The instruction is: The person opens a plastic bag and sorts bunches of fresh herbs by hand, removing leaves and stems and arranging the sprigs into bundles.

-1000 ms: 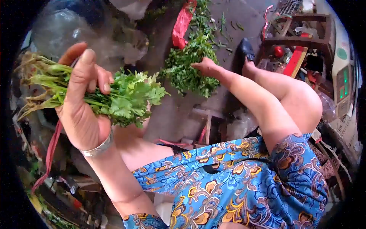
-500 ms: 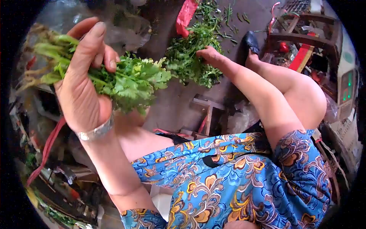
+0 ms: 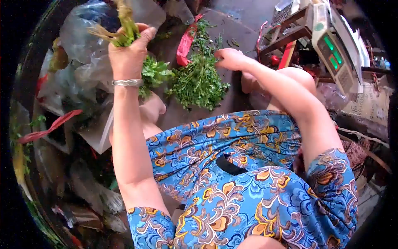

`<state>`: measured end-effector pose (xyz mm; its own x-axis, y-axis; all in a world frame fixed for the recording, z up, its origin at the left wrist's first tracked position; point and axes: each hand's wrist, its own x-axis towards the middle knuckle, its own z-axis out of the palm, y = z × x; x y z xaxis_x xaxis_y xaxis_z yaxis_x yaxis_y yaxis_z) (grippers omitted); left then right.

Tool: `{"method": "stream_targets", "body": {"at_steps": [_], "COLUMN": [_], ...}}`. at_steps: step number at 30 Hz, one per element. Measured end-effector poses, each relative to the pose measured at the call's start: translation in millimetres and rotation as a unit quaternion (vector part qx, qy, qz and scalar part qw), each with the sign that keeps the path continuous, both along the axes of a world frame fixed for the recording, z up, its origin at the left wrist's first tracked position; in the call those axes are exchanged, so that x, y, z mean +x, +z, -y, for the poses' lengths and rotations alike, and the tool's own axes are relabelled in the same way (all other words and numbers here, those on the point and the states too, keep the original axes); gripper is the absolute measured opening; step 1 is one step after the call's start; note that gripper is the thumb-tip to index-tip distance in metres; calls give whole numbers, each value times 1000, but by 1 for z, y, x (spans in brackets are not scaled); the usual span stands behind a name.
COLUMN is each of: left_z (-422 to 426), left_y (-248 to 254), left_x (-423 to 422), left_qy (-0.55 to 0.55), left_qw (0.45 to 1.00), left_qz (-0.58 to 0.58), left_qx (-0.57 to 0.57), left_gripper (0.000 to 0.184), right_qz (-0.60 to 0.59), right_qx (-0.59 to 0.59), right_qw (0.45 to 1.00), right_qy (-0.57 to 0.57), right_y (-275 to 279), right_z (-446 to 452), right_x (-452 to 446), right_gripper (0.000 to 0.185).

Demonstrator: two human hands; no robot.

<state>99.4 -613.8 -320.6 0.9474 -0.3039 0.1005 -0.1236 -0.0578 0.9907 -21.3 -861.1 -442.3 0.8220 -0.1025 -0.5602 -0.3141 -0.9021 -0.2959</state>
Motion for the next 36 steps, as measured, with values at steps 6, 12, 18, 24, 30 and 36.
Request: {"method": "stream_targets", "body": {"at_steps": [6, 12, 18, 24, 30, 36], "left_z": [-18, -88, -120, -140, -193, -183], "left_y": [32, 65, 55, 61, 124, 157], "left_x": [-32, -83, -119, -105, -100, -113], "left_qy": [-118, -404, -351, -331, 71, 102], "left_qw": [934, 830, 819, 866, 984, 983], "left_qz": [236, 160, 121, 145, 69, 78], "left_qx": [243, 349, 437, 345, 148, 128], "left_gripper": [17, 40, 52, 48, 18, 11], "right_qz": [-48, -65, 124, 406, 600, 589], "right_qx": [311, 192, 384, 426, 409, 396], "right_qw": [947, 974, 911, 794, 674, 699], "right_qy": [66, 100, -84, -151, -132, -84], "right_y": [117, 180, 226, 299, 328, 294], "right_z": [17, 9, 28, 70, 27, 7], "right_x": [-87, -156, -156, -181, -141, -77], "right_gripper": [52, 41, 13, 18, 20, 16]}}
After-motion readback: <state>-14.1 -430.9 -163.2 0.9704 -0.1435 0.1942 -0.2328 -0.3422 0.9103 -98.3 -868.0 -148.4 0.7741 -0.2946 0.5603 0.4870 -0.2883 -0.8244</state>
